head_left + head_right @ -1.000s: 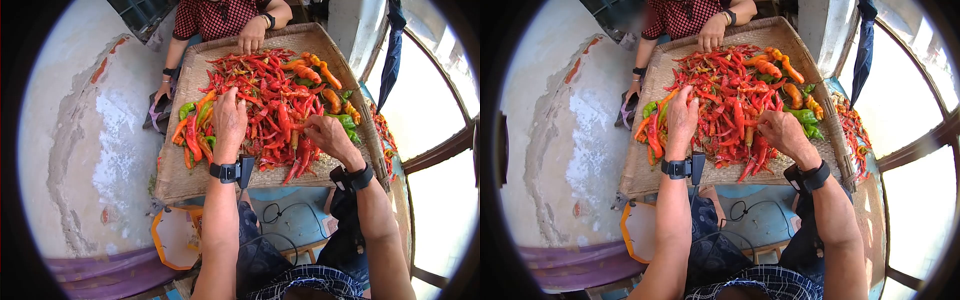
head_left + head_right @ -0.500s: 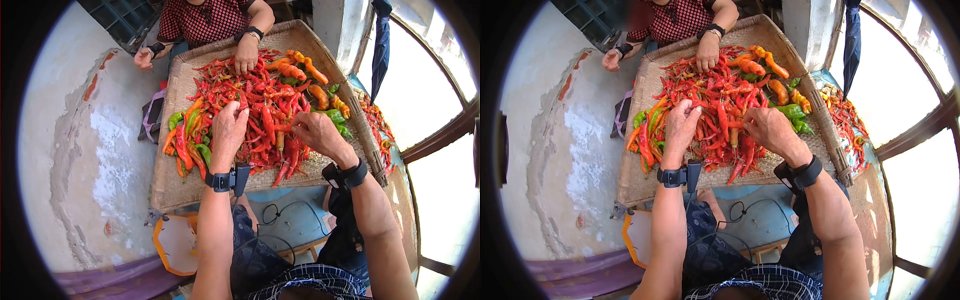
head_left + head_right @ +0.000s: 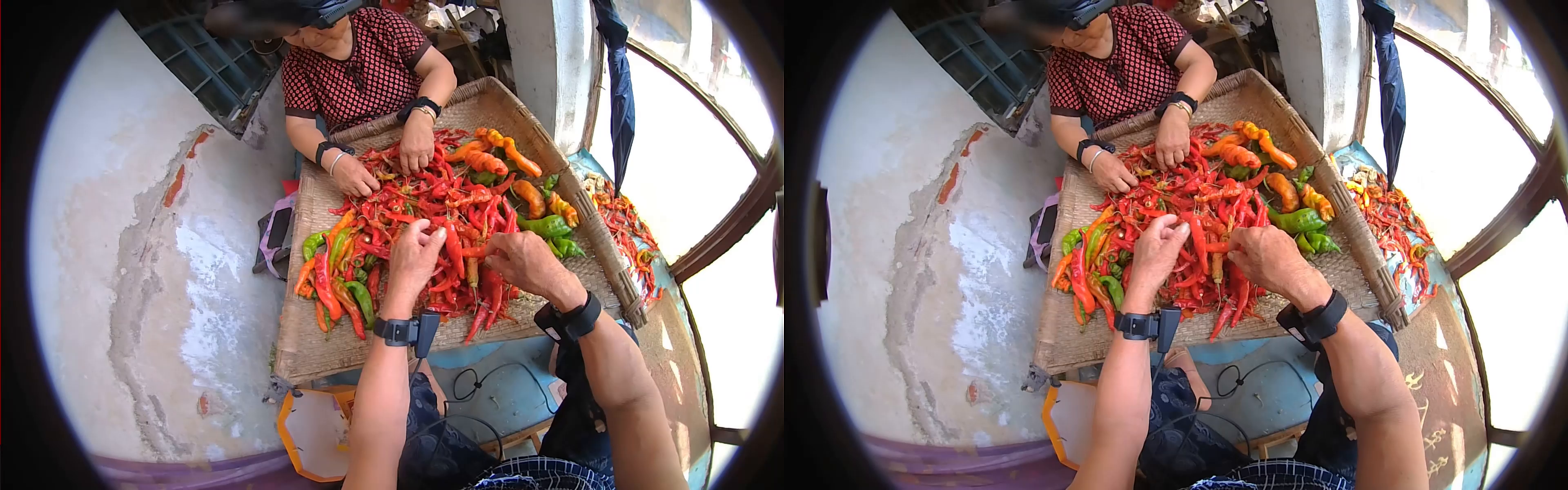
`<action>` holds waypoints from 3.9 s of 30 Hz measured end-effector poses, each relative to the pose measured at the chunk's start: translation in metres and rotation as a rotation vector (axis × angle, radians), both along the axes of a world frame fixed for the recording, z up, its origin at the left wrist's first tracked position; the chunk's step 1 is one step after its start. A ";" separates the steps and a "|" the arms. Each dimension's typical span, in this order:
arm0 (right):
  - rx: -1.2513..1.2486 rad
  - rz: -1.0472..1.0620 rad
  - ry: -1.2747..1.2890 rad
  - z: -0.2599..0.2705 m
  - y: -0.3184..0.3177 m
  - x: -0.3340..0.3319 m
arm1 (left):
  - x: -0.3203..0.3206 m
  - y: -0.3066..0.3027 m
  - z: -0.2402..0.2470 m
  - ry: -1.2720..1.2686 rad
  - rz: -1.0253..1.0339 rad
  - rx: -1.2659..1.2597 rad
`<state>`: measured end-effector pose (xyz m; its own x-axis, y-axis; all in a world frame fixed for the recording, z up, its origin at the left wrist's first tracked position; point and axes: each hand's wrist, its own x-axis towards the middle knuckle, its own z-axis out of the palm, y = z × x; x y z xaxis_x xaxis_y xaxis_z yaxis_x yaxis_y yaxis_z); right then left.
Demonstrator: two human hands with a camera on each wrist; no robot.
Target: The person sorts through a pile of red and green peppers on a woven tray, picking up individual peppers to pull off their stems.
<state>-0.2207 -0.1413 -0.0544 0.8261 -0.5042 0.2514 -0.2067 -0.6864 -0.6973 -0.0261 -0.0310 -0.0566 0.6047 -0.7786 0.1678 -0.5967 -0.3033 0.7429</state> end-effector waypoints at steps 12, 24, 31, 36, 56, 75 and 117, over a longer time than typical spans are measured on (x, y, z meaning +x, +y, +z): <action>-0.020 -0.006 -0.047 0.000 -0.010 -0.006 | -0.027 0.002 0.033 0.323 -0.075 -0.186; -0.036 0.010 -0.045 -0.002 -0.008 -0.003 | 0.022 -0.002 0.015 0.491 0.166 -0.383; -0.039 -0.002 -0.034 -0.002 -0.004 0.001 | -0.010 -0.035 0.005 -0.501 0.016 0.138; -0.042 -0.030 0.006 -0.001 -0.005 0.000 | -0.021 -0.059 0.001 -0.611 -0.012 0.248; -0.060 -0.061 0.032 0.003 -0.002 0.000 | -0.022 -0.024 0.013 -0.495 -0.141 0.087; 0.190 -0.066 -0.333 0.013 0.029 0.020 | -0.060 0.014 0.072 -0.433 -0.074 -0.041; 0.848 -0.200 -0.646 0.031 -0.006 -0.003 | -0.039 -0.032 0.034 -0.504 -0.036 0.146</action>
<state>-0.2241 -0.1476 -0.0230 0.5464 -0.8295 0.1155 0.3152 0.0758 -0.9460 -0.0649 -0.0634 -0.0230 0.4495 -0.8345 0.3188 -0.8810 -0.3551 0.3128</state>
